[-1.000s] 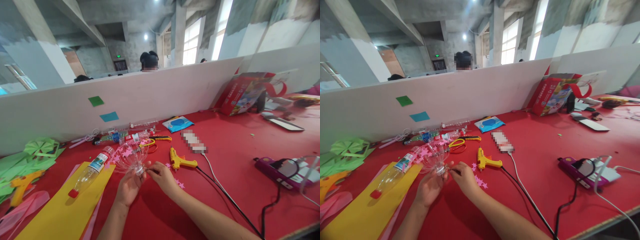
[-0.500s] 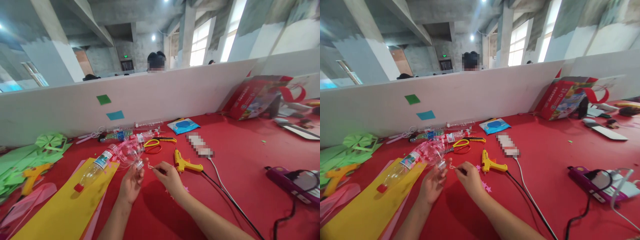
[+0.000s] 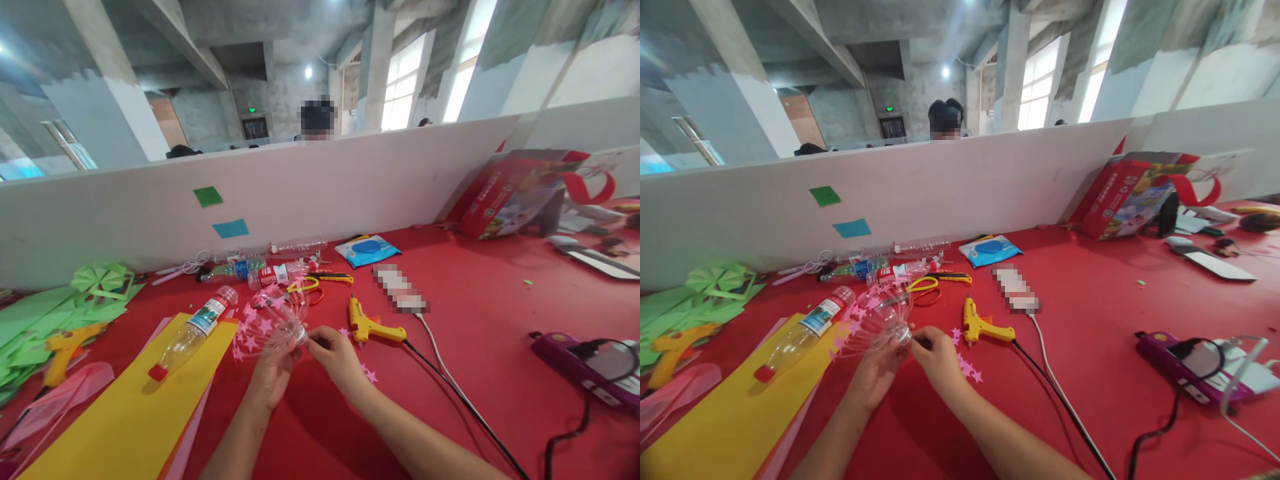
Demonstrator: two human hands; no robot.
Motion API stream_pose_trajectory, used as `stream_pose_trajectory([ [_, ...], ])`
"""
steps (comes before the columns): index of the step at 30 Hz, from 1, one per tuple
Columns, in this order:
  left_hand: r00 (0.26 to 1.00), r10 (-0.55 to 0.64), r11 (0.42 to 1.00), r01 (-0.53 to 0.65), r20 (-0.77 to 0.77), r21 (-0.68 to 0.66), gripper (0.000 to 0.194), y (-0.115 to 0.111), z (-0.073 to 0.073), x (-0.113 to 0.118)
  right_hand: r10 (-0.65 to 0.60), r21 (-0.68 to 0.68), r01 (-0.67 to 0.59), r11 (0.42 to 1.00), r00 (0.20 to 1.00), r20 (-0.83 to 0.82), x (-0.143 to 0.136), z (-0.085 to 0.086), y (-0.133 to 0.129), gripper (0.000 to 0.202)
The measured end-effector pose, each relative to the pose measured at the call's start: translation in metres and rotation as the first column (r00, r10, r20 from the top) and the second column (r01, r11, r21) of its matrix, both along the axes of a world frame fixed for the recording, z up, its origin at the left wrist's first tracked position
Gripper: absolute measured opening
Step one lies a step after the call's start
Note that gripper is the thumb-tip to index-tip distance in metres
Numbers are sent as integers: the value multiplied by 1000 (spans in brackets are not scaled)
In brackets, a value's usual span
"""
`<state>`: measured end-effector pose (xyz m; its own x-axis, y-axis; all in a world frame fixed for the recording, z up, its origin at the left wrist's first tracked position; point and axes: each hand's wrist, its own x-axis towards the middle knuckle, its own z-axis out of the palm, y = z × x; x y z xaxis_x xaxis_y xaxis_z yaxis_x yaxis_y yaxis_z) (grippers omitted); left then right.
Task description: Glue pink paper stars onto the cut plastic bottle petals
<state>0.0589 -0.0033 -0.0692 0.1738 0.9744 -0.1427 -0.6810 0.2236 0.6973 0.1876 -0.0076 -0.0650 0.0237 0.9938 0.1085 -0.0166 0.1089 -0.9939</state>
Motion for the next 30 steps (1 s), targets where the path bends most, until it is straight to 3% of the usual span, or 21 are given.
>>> stream_pose_trajectory([
  [5, 1000, -2, 1000, 2, 29, -19, 30, 0, -4, 2, -17, -36, 11, 999, 986, -164, -2, -2, 1, 19],
  [12, 996, 46, 996, -39, 82, -84, 15, 5, -4, -1, 89, -86, -119, 989, 951, -296, 1, 3, -2, 23],
  [18, 989, 97, 989, -83, 116, -126, 10, 9, -1, -8, 77, -7, -80, 997, 979, -190, 2, 1, -1, 20],
  [23, 986, 67, 990, -46, 153, -136, 10, 7, 1, -7, 11, 113, -2, 994, 997, -77, 2, 2, -2, 16],
  [30, 980, 32, 989, -3, 198, -145, 8, 2, 5, -5, 2, 226, -7, 974, 1000, 24, 0, 3, -8, 16],
])
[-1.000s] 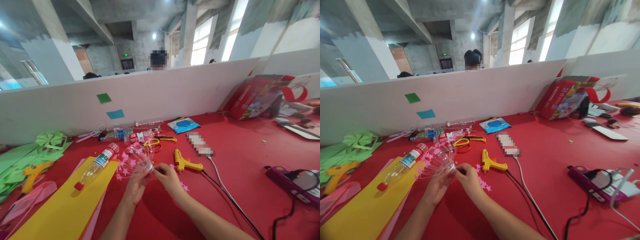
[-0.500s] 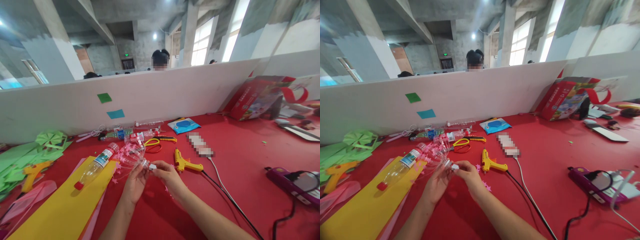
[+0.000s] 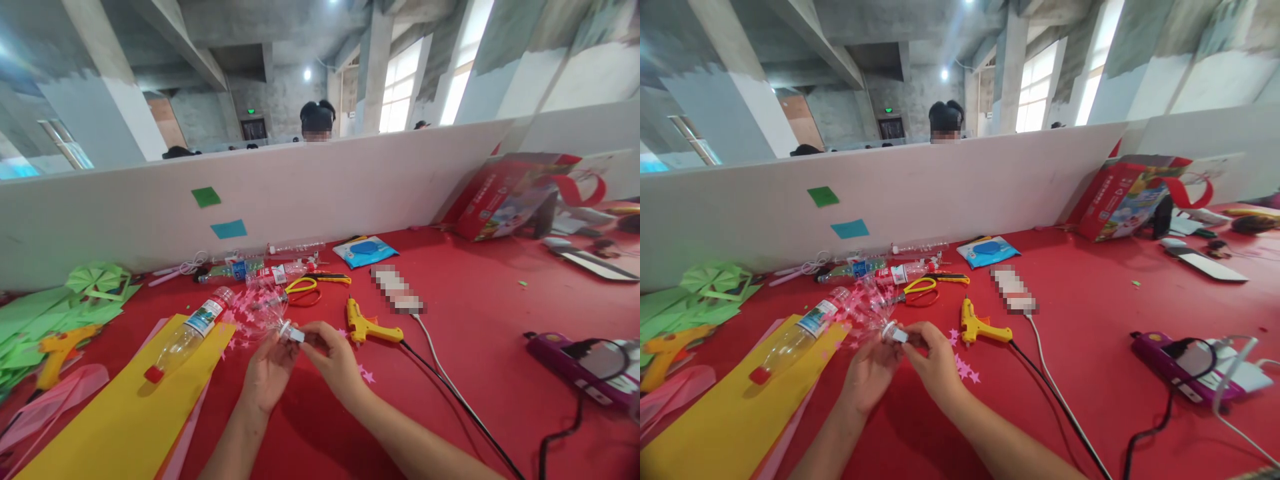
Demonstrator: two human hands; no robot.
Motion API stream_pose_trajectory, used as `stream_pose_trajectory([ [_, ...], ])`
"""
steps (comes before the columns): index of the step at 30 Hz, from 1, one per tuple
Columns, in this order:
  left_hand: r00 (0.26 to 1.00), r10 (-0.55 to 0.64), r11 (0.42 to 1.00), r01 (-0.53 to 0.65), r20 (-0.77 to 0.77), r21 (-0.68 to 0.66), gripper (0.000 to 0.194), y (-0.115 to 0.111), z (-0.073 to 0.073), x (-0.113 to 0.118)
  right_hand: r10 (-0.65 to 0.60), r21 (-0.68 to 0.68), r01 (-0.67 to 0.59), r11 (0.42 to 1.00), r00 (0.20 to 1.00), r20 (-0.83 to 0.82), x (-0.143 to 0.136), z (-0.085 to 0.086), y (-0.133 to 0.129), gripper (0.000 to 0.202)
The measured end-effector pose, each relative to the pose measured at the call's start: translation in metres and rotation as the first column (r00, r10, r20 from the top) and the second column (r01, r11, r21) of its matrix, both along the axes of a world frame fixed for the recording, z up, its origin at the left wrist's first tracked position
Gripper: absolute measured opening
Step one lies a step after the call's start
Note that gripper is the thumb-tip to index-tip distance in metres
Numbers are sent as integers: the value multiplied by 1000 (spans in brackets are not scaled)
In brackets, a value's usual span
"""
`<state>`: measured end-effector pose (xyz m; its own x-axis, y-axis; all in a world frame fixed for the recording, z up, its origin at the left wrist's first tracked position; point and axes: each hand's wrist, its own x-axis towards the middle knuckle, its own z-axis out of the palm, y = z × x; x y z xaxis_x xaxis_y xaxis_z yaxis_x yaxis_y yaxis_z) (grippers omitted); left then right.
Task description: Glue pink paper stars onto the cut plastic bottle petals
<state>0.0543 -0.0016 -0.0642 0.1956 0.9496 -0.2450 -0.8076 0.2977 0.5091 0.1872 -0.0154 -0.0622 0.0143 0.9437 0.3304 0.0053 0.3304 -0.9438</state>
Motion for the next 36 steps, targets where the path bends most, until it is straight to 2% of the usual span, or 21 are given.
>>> stream_pose_trajectory([
  [8, 998, -62, 998, 62, 7, 24, 8, -5, 2, 9, -81, 155, 58, 986, 985, 150, 2, 3, -2, 12],
  [12, 998, -58, 998, 58, -2, 15, 7, -8, 8, 11, -168, 317, 79, 945, 950, 263, 3, 1, -3, 10],
  [17, 999, -23, 999, 22, -22, -35, 6, -11, 9, 14, -193, 451, 32, 892, 929, 316, 4, -4, -2, 10],
  [24, 998, -4, 1000, 5, -65, 11, 9, -12, 9, 15, -260, 503, 54, 863, 900, 349, 4, -8, 1, 10],
  [29, 995, 12, 996, -2, -98, 94, 8, -12, 11, 13, -271, 534, 34, 845, 887, 373, 5, -6, -1, 8],
  [36, 991, -7, 991, 25, -134, 133, 9, -11, 11, 14, -275, 550, 28, 835, 886, 373, 6, -3, -1, 5],
])
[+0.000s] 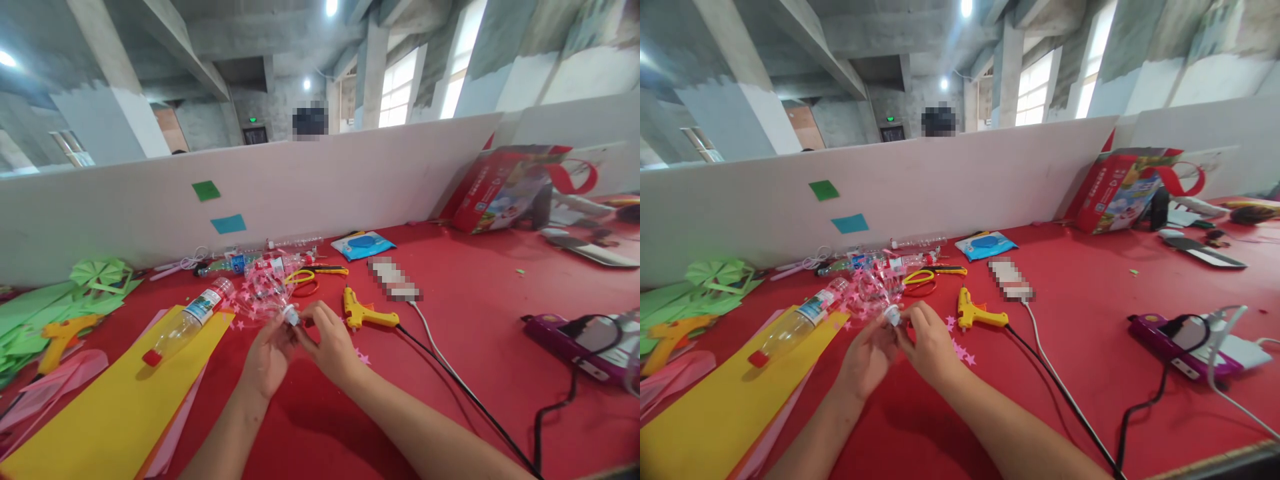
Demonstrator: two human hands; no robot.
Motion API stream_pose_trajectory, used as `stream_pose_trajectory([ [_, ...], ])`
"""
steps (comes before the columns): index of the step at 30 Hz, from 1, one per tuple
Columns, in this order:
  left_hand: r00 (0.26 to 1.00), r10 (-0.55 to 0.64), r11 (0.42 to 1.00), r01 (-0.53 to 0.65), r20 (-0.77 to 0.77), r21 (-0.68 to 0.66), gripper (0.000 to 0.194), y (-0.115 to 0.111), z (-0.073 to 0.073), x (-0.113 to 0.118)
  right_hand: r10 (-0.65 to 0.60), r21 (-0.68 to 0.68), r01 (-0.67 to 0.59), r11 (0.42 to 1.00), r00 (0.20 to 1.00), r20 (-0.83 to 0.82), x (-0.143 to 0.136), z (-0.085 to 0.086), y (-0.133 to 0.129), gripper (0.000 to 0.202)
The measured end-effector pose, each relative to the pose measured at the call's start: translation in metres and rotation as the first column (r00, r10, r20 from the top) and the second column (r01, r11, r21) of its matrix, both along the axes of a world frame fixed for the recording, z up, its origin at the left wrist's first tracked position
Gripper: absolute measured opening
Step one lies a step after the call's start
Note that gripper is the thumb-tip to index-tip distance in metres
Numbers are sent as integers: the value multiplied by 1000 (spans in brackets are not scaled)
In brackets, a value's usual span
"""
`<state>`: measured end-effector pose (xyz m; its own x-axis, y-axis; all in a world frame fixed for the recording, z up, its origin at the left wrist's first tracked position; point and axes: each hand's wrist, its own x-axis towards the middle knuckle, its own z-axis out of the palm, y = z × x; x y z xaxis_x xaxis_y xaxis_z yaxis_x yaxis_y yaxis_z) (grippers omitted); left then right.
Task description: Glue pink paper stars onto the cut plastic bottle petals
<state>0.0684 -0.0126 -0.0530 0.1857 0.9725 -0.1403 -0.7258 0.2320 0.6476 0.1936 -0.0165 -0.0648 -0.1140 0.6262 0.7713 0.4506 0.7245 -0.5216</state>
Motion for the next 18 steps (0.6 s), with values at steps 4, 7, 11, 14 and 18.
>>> stream_pose_trajectory([
  [4, 999, 2, 999, 0, -37, 52, 12, -2, 3, 2, -5, -18, 5, 1000, 1000, -23, -1, 2, -2, 6],
  [7, 997, 18, 994, -10, -74, 104, 16, -4, 3, 4, -38, -65, 34, 997, 997, -63, -2, 3, -3, 8],
  [11, 990, 83, 988, -66, -115, 139, 19, -4, 1, 7, -59, -120, 50, 992, 995, -77, -4, 3, -4, 7],
  [14, 979, 141, 982, -119, -149, 150, 21, -7, 1, 11, -67, -153, 55, 987, 995, -78, -5, 2, -3, 6],
  [18, 953, 224, 962, -182, -207, 204, 23, -12, 3, 16, -76, -181, 58, 982, 993, -94, -5, 0, -1, 6],
])
